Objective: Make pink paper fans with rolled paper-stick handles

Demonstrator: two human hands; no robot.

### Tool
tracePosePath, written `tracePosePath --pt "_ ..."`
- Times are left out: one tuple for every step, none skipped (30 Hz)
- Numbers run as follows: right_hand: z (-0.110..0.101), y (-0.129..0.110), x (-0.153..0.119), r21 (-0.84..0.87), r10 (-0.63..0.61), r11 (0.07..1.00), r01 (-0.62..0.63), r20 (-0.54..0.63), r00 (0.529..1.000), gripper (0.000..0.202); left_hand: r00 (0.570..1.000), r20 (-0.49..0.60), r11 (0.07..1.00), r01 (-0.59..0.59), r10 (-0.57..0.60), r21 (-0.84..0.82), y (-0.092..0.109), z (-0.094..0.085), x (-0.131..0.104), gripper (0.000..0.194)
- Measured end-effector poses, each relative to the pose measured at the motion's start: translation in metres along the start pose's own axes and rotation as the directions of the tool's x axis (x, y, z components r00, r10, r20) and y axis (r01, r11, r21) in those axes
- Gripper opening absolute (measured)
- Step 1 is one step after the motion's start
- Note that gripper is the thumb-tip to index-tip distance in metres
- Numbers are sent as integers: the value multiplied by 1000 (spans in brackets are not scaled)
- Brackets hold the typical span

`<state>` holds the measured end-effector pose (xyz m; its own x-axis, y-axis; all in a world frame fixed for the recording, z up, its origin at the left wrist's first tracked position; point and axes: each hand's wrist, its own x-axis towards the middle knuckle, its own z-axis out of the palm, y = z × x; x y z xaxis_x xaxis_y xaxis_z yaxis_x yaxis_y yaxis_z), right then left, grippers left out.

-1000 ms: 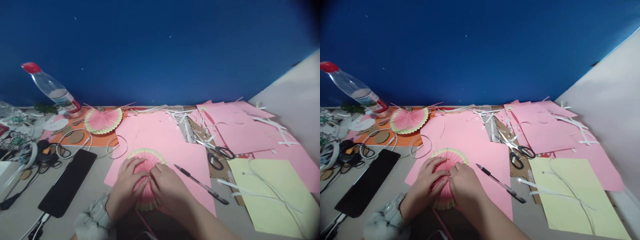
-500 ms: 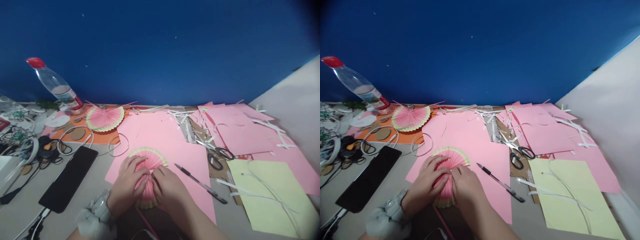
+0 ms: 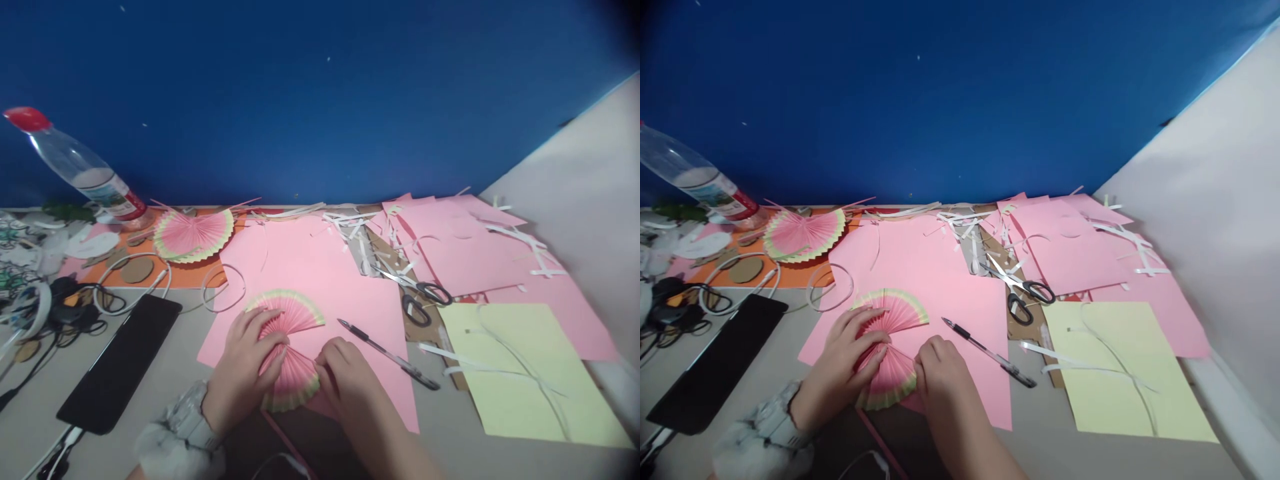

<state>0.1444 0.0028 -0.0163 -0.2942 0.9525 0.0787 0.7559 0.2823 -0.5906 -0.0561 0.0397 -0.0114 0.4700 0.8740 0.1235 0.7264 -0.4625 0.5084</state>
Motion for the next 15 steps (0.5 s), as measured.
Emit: tracePosePath --pt "-1 0 -2 7 19 1000 -19 -5 1000 19 1000 0 1000 -1 1 5 0 0 0 17" --pt "-1 -1 -3 13 37 999 -37 -9 999 20 1000 1 1000 0 0 11 1 0 0 17" --pt "-2 -1 -5 19 52 998 -52 -13 999 20 1000 0 1000 1 -1 16 1 0 0 17" --pt "-2 -2 -6 24 67 997 -67 -16 998 21 1000 -1 1000 2 -2 21 2 -1 0 17" --pt "-3 -2 -8 29 80 996 -80 -19 997 22 1000 -2 1000 2 -2 25 3 -1 0 16" --pt "-4 -3 -9 35 91 995 -90 -22 996 22 1000 -3 1000 2 -2 29 4 -2 0 17" --pt "-5 -3 -10 39 101 994 -100 -25 995 22 1000 -2 999 1 -1 32 5 -3 1 17" --pt "-6 -3 -12 43 107 993 -106 -26 994 22 1000 -1 999 0 0 35 5 -3 1 17" --pt "-6 -3 -13 46 114 993 -112 -27 993 22 1000 1 999 -2 2 37 5 -3 1 17" --pt "-7 -3 -14 50 118 992 -116 -26 993 22 1000 4 999 -5 4 39 6 -3 1 17" --pt "-7 -3 -15 52 120 992 -119 -26 992 22 1000 6 999 -7 6 41 5 -3 1 17" --pt "-7 -3 -16 55 121 991 -119 -26 992 22 1000 9 999 -9 9 43 5 -3 1 17" --pt "-6 -2 -18 57 121 991 -120 -25 992 21 1000 10 999 -12 12 45 5 -4 1 17" --pt "-6 -1 -19 59 122 991 -120 -27 992 20 1000 11 999 -16 15 48 5 -4 1 17" --pt "-6 0 -20 60 122 991 -120 -28 992 19 1000 12 999 -19 18 51 5 -4 1 17"
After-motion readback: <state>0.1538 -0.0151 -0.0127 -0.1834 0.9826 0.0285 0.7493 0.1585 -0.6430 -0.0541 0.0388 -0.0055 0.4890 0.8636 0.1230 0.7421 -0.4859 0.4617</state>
